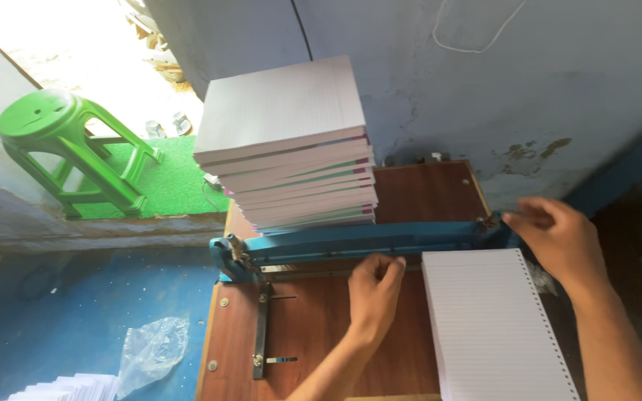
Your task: The person inserts lined paper sheets into a printed cover, aligns them on a manual binding machine, and staples the spine. The person repeats this process for multiple notebooks, stacking the finished units on the table.
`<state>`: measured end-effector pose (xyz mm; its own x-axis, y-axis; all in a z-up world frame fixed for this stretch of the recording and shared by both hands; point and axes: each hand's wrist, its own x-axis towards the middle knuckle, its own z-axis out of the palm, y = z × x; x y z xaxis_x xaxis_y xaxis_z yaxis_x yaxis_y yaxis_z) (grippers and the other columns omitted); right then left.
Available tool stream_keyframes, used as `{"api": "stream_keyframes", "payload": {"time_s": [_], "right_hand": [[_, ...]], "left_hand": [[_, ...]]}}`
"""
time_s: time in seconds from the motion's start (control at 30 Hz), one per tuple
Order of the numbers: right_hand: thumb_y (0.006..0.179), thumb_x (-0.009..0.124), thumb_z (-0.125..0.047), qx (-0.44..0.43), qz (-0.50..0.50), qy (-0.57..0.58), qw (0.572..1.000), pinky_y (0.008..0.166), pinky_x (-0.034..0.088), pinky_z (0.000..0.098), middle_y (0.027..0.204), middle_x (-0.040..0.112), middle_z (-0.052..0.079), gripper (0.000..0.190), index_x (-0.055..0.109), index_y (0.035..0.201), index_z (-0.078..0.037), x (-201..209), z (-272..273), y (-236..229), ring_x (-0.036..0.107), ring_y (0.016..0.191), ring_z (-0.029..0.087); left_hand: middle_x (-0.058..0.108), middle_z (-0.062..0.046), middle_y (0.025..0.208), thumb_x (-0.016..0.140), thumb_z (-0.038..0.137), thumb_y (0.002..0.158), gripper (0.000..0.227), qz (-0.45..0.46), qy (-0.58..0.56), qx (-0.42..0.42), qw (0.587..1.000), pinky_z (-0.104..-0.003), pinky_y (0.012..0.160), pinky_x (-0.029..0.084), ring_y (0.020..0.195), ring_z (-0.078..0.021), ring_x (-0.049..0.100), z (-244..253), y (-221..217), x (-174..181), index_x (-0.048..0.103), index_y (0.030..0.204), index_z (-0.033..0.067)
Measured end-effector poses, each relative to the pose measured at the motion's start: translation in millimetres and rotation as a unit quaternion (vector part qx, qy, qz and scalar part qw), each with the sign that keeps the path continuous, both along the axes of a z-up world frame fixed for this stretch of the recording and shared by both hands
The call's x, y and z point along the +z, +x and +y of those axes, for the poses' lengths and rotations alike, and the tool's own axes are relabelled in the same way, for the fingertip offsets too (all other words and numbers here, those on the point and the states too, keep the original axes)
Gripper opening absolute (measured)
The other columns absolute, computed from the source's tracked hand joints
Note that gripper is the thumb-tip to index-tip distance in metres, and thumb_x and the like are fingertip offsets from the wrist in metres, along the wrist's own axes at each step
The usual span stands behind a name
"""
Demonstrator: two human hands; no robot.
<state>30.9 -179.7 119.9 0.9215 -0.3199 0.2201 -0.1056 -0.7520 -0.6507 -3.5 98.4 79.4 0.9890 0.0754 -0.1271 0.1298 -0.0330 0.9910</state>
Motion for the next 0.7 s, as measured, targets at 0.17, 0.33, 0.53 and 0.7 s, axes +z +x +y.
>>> {"api": "stream_keyframes", "payload": {"time_s": [0.17, 0.33, 0.53, 0.7], "right_hand": [[0.088, 0.079, -0.023, 0.140, -0.109, -0.082, 0.981, 0.087, 0.058, 0.0374, 0.107, 0.075, 0.012, 0.033, 0.074, 0.115, -0.005, 49, 69, 29, 0.073, 0.100, 0.024], [0.088, 0.080, -0.017, 0.229, -0.205, -0.171, 0.936, 0.082, 0.058, 0.0354, 0.106, 0.075, 0.008, 0.030, 0.073, 0.115, -0.006, 89, 118, 60, 0.073, 0.090, 0.021], [0.086, 0.081, -0.019, 0.272, -0.230, -0.264, 0.896, 0.077, 0.060, 0.0368, 0.111, 0.075, 0.006, 0.031, 0.074, 0.114, -0.008, 121, 152, 90, 0.073, 0.088, 0.021], [0.085, 0.079, -0.021, 0.345, -0.241, -0.333, 0.844, 0.085, 0.060, 0.0389, 0.115, 0.076, 0.006, 0.031, 0.075, 0.113, -0.008, 128, 161, 117, 0.073, 0.098, 0.025]], "left_hand": [[0.064, -0.003, 0.067, 0.070, 0.022, 0.095, 0.022, -0.233, 0.063, 0.004, 0.971, -0.025, 0.054, 0.046, 0.059, -0.0094, 0.056, 49, 25, 53, 0.068, 0.083, 0.0035], [0.066, -0.006, 0.077, 0.072, 0.019, 0.094, 0.015, -0.420, 0.247, 0.068, 0.870, -0.034, 0.062, 0.049, 0.068, -0.0182, 0.061, 104, 67, 91, 0.069, 0.087, 0.0063], [0.067, -0.006, 0.089, 0.074, 0.020, 0.091, 0.011, -0.442, 0.368, 0.070, 0.815, -0.039, 0.075, 0.050, 0.086, -0.0238, 0.062, 142, 114, 119, 0.073, 0.089, 0.0086], [0.069, -0.008, 0.107, 0.072, 0.017, 0.089, 0.016, -0.449, 0.454, 0.034, 0.769, -0.041, 0.088, 0.051, 0.103, -0.0251, 0.062, 151, 142, 126, 0.073, 0.102, 0.0078]]}}
